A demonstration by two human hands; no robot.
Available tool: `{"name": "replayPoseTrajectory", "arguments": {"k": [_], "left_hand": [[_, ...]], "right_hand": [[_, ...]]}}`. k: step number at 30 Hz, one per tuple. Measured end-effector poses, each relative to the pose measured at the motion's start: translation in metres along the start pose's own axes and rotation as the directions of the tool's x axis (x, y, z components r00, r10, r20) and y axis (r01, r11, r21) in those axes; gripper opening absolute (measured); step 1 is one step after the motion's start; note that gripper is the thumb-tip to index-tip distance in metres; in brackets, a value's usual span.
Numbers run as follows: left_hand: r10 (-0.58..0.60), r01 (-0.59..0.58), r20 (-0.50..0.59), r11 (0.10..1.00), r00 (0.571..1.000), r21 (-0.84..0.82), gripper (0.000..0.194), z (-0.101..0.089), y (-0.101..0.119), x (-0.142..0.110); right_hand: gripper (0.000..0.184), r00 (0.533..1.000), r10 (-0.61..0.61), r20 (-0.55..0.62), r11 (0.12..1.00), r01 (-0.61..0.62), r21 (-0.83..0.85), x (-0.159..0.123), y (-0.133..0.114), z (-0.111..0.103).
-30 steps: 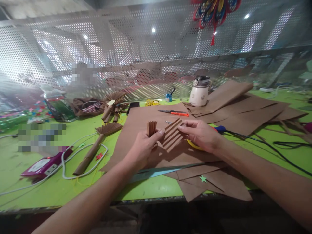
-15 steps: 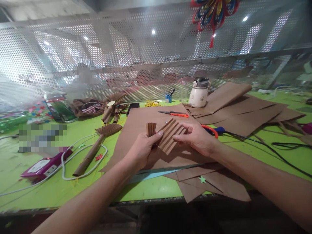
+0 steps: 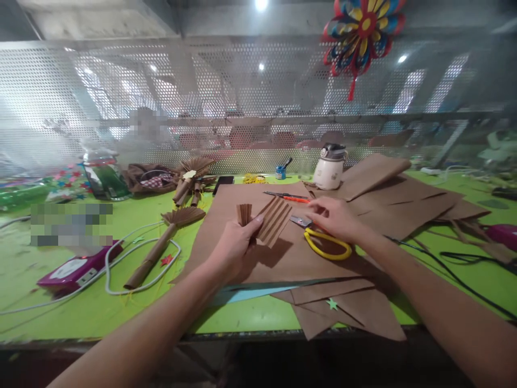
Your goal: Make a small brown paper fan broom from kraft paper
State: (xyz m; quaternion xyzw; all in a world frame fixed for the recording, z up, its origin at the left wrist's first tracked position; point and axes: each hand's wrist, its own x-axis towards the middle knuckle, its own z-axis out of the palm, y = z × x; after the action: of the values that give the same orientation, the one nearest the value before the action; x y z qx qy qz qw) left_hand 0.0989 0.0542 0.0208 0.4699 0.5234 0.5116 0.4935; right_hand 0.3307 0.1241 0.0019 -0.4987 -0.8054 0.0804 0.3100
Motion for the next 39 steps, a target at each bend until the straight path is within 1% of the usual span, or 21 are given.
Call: {"name": "replayPoseTrajectory", "arguments": {"k": [2,3,5,6,8,9,10,12,13,15,17,19,23,26,28,31,33,35,36,37,39], "left_hand": [[0.0,0.001,-0.028,1.0,1.0,0.005,0.025,-0.001,0.003,-0.002],[-0.004,0.004,-0.037,1.0,0.999,0.011,0.025,-0.001,0.004,-0.002],[-0.01,0.011,-0.056,1.0,0.998,0.025,0.024,-0.001,0.006,-0.003],[-0.007,0.008,-0.063,1.0,0.998,0.024,0.024,-0.002,0.006,-0.004],[0.009,-0.009,-0.056,1.0,0.998,-0.006,0.025,-0.002,0.003,-0.002],[0.015,-0.017,-0.044,0.999,0.999,-0.028,0.026,-0.002,0.001,-0.002],[0.02,-0.021,-0.027,0.999,0.999,-0.048,0.026,-0.002,-0.001,-0.001],[0.027,-0.026,0.005,0.996,1.0,-0.079,0.026,-0.001,-0.005,0.001],[0.029,-0.028,0.014,0.996,0.999,-0.087,0.027,-0.001,-0.007,0.002],[0.034,-0.032,0.028,0.996,0.999,-0.088,0.027,0.0,-0.009,0.002],[0.04,-0.037,0.04,0.996,0.998,-0.078,0.027,0.001,-0.01,0.003],[0.028,-0.025,0.058,0.998,0.998,-0.058,0.028,0.002,-0.012,0.003],[-0.028,0.033,0.127,0.999,0.991,-0.032,0.034,0.003,-0.015,0.003],[-0.038,0.042,0.188,0.999,0.981,-0.014,0.037,0.003,-0.015,0.002],[-0.034,0.033,0.225,0.999,0.974,0.009,0.037,0.004,-0.014,0.001],[-0.039,0.025,0.249,0.998,0.968,0.06,0.033,0.004,-0.011,-0.003],[-0.056,0.043,0.251,0.997,0.966,0.059,0.034,0.005,-0.009,-0.005],[-0.059,0.056,0.243,0.998,0.968,0.02,0.038,0.004,-0.006,-0.006],[-0.054,0.055,0.231,0.998,0.972,0.0,0.041,0.004,-0.005,-0.006],[-0.047,0.052,0.213,0.998,0.976,-0.018,0.042,0.003,-0.004,-0.006],[-0.032,0.042,0.183,0.998,0.983,-0.047,0.043,0.001,-0.002,-0.004]], "right_hand": [[0.027,0.996,-0.052,0.07,0.985,0.063,-0.163,0.001,0.01,-0.005],[0.026,0.992,-0.063,0.105,0.974,0.084,-0.211,0.001,0.012,-0.006],[0.027,0.987,-0.071,0.143,0.96,0.107,-0.26,-0.001,0.011,-0.005],[0.028,0.988,-0.065,0.143,0.957,0.102,-0.272,-0.002,0.009,-0.004],[0.027,0.994,-0.033,0.106,0.971,0.057,-0.232,-0.003,0.001,-0.001],[0.027,0.996,-0.015,0.087,0.983,0.031,-0.184,-0.004,-0.003,0.001],[0.029,0.997,0.004,0.081,0.994,0.005,-0.111,-0.005,-0.007,0.004],[0.035,0.991,0.02,0.131,0.993,-0.035,0.111,-0.007,-0.016,0.008],[0.038,0.984,0.014,0.177,0.97,-0.056,0.234,-0.009,-0.02,0.011],[0.04,0.966,0.001,0.26,0.878,-0.125,0.461,-0.013,-0.027,0.015],[0.039,0.952,-0.012,0.304,0.779,-0.182,0.6,-0.017,-0.034,0.019],[0.037,0.948,-0.018,0.317,0.696,-0.215,0.685,-0.019,-0.04,0.021],[0.034,0.95,0.026,0.31,0.578,-0.268,0.771,-0.022,-0.045,0.022],[0.03,0.949,0.061,0.308,0.485,-0.298,0.822,-0.021,-0.044,0.022],[0.029,0.944,0.06,0.325,0.416,-0.32,0.851,-0.02,-0.042,0.021],[0.027,0.933,0.037,0.358,0.308,-0.351,0.884,-0.019,-0.042,0.019],[0.026,0.93,0.028,0.366,0.269,-0.36,0.893,-0.018,-0.041,0.017],[0.025,0.928,0.023,0.372,0.274,-0.363,0.89,-0.017,-0.041,0.014],[0.025,0.928,0.02,0.371,0.301,-0.36,0.883,-0.017,-0.041,0.013],[0.025,0.931,0.019,0.365,0.35,-0.348,0.87,-0.017,-0.04,0.011],[0.025,0.939,0.006,0.343,0.507,-0.299,0.809,-0.018,-0.039,0.008]]}}
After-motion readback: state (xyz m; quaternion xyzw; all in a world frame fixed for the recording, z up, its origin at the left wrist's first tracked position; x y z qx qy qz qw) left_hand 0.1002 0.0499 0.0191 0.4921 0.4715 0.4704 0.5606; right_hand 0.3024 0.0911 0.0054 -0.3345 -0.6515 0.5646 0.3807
